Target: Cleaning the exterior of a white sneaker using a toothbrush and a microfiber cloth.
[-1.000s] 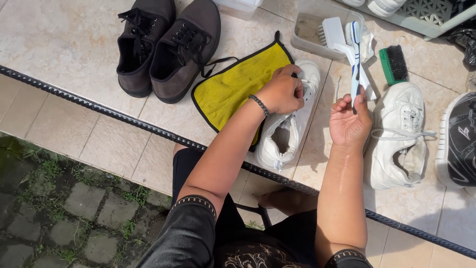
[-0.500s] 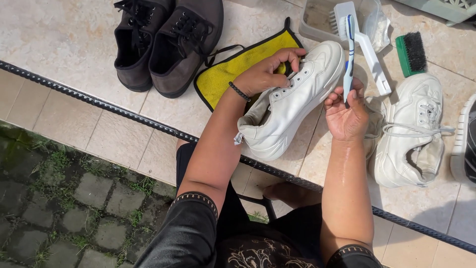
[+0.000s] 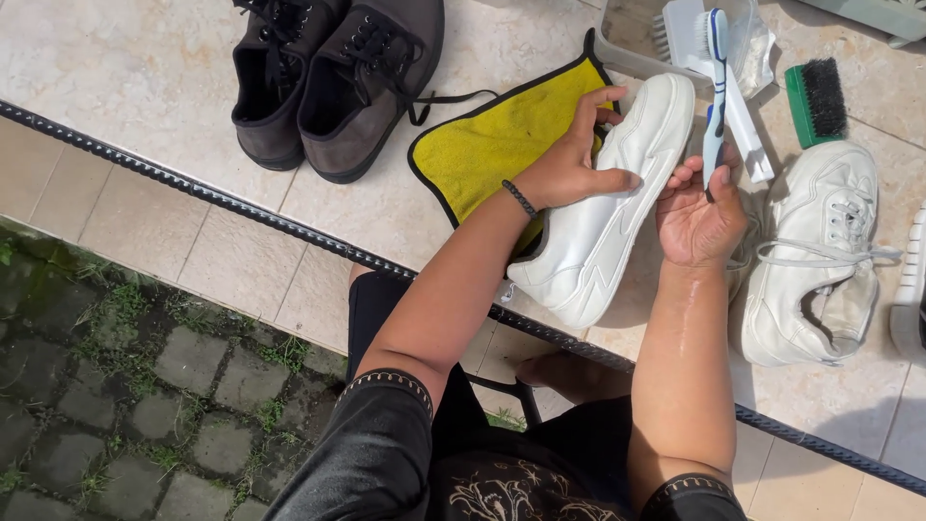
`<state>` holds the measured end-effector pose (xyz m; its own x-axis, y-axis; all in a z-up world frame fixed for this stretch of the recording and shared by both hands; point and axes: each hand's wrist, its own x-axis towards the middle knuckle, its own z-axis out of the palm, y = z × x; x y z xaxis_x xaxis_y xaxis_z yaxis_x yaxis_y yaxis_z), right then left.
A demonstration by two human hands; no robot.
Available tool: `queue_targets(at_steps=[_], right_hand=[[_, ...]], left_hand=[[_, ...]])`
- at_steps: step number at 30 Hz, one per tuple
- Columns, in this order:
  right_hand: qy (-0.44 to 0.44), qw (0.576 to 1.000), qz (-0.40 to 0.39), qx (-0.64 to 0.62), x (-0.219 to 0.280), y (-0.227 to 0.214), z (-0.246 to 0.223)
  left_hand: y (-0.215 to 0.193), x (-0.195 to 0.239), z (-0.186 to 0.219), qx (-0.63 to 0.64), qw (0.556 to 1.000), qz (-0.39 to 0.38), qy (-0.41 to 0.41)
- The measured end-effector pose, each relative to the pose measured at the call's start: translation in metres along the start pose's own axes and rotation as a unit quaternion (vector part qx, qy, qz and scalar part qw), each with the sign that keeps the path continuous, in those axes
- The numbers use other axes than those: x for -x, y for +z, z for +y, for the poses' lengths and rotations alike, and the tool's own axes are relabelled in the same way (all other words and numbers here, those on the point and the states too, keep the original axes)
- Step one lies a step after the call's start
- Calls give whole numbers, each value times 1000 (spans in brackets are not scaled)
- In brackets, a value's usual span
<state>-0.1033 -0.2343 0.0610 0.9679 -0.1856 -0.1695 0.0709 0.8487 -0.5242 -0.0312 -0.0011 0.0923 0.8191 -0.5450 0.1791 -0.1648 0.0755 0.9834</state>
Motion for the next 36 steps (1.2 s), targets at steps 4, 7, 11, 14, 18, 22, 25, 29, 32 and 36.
queue_targets(at_steps=[4,7,11,14,18,22,25,29,32,36], right_hand=[[-61,994,-4,85,2,-10,-11],[-63,994,-72,42,3,-15,-21],[-87,994,-7,72,20,17,-29],[-98,987,31,123,27,34,-32],[-136,961,-28,240,31,25,-37],[-162,940,-30,299,32,36,-27],[-198,914,-34,352,38,52,-24],[-162,929,-25,331,42,55,-31],[-196,922,-18,335,38,55,-28],[-231,912,-33,337,33,57,-23]], left_hand=[[-19,3,2,23,999,-27,26],[-33,8,14,-22,1000,-5,-15],[-44,11,13,-15,1000,-11,-3],[-50,10,8,-27,999,-23,-4],[-58,10,4,-29,999,-33,-4],[-59,10,-4,-14,999,-46,10],[-62,8,-8,-11,998,-59,22],[-62,9,-10,-8,997,-69,39],[-62,7,-12,8,996,-76,46],[-65,5,-17,33,995,-84,46]])
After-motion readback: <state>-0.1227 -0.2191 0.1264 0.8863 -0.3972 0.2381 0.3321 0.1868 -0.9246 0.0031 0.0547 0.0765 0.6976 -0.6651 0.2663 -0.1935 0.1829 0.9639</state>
